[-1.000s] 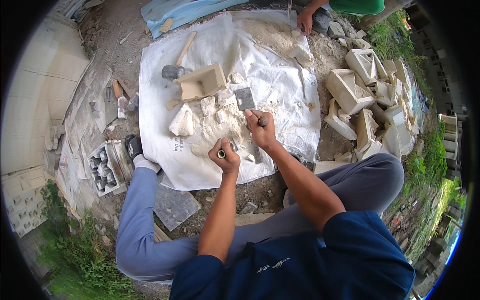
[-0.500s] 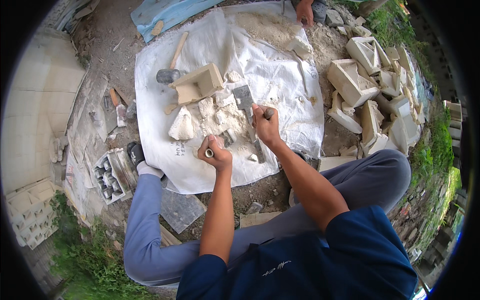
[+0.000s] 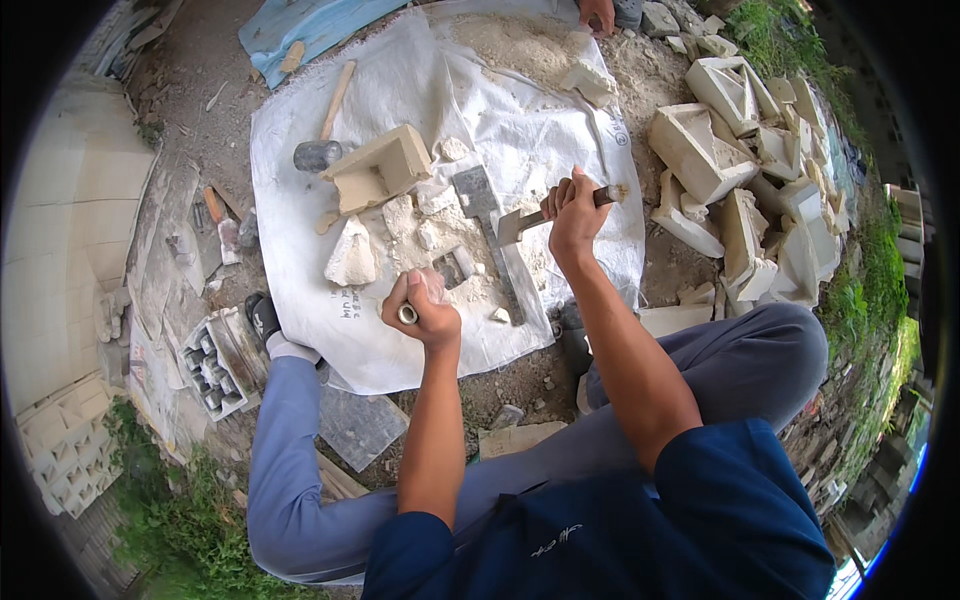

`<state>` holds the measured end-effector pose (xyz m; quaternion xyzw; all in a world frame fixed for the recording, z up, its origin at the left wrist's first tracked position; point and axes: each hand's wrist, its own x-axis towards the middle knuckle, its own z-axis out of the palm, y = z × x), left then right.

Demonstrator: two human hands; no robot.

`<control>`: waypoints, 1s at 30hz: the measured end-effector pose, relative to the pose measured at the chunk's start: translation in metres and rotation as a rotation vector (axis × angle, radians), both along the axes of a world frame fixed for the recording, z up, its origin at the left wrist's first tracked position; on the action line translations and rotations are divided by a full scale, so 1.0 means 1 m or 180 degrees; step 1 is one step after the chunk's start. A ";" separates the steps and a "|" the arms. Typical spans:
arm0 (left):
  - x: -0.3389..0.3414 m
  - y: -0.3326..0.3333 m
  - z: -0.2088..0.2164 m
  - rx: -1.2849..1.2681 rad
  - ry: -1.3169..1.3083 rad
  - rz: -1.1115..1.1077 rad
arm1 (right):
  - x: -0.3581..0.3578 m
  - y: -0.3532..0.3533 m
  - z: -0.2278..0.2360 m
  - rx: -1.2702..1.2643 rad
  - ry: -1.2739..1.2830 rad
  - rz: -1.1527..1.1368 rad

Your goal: The person uses a chisel and a hammer to carve into a stone block while sitting on the ground, periodically brushing away debris by hand.

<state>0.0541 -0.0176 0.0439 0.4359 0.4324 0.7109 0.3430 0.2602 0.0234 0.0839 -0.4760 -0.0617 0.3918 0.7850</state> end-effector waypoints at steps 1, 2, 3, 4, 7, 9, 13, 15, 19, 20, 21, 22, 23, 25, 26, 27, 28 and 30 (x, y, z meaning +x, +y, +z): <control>0.003 -0.004 0.007 0.0176 0.0048 0.0022 | 0.004 -0.001 0.000 0.0048 -0.0001 -0.0049; 0.015 -0.004 0.021 0.0158 -0.0084 -0.0119 | 0.010 -0.002 -0.004 0.0186 -0.0053 -0.0169; 0.027 0.000 0.033 -0.0011 -0.0128 -0.0210 | 0.014 -0.002 -0.007 0.0190 -0.0051 -0.0161; 0.040 0.005 0.043 -0.0193 -0.0171 -0.0297 | 0.019 -0.004 -0.009 0.0041 -0.0028 -0.0221; 0.033 0.016 0.001 -0.0284 0.1007 0.0045 | 0.011 0.001 -0.012 -0.0144 0.0035 -0.0313; 0.035 0.024 0.011 -0.0364 0.0447 0.0273 | 0.010 0.004 -0.009 -0.0193 0.0097 -0.0381; 0.030 0.004 0.051 -0.0360 0.0237 -0.0076 | 0.019 -0.003 -0.010 -0.0120 0.0030 -0.0323; 0.031 0.004 0.025 -0.0230 0.0865 -0.0194 | 0.018 0.003 -0.006 -0.0294 0.0068 -0.0487; 0.046 0.005 0.023 -0.0206 0.0389 0.0126 | 0.018 0.009 -0.009 -0.0388 0.0286 -0.0641; 0.045 -0.006 0.026 -0.0279 -0.0214 0.0210 | 0.017 0.003 -0.011 -0.0301 0.0198 -0.0548; 0.042 -0.012 0.026 -0.0325 -0.0215 0.0183 | 0.018 -0.001 -0.014 -0.0216 0.0110 -0.0454; 0.036 -0.014 0.027 -0.0274 -0.0042 -0.0394 | 0.023 0.000 -0.017 -0.0307 0.0121 -0.0525; 0.035 -0.013 0.014 -0.0217 0.0067 -0.0218 | 0.017 0.002 -0.012 -0.0279 0.0162 -0.0467; 0.046 -0.011 -0.025 -0.0179 0.0213 0.0064 | 0.022 0.004 -0.012 -0.0154 0.0282 -0.0404; 0.049 -0.009 -0.023 -0.0480 0.0333 -0.0021 | 0.030 0.002 -0.018 -0.0290 0.0337 -0.0419; 0.047 -0.011 -0.013 -0.0553 0.0328 0.0010 | 0.028 -0.006 -0.023 -0.0279 0.0276 -0.0318; 0.049 -0.004 -0.007 -0.0495 0.0098 -0.0016 | 0.036 0.001 -0.029 -0.0227 0.0214 -0.0341; 0.042 -0.014 0.011 -0.0393 -0.0149 -0.0130 | 0.035 -0.006 -0.033 -0.0298 0.0207 -0.0377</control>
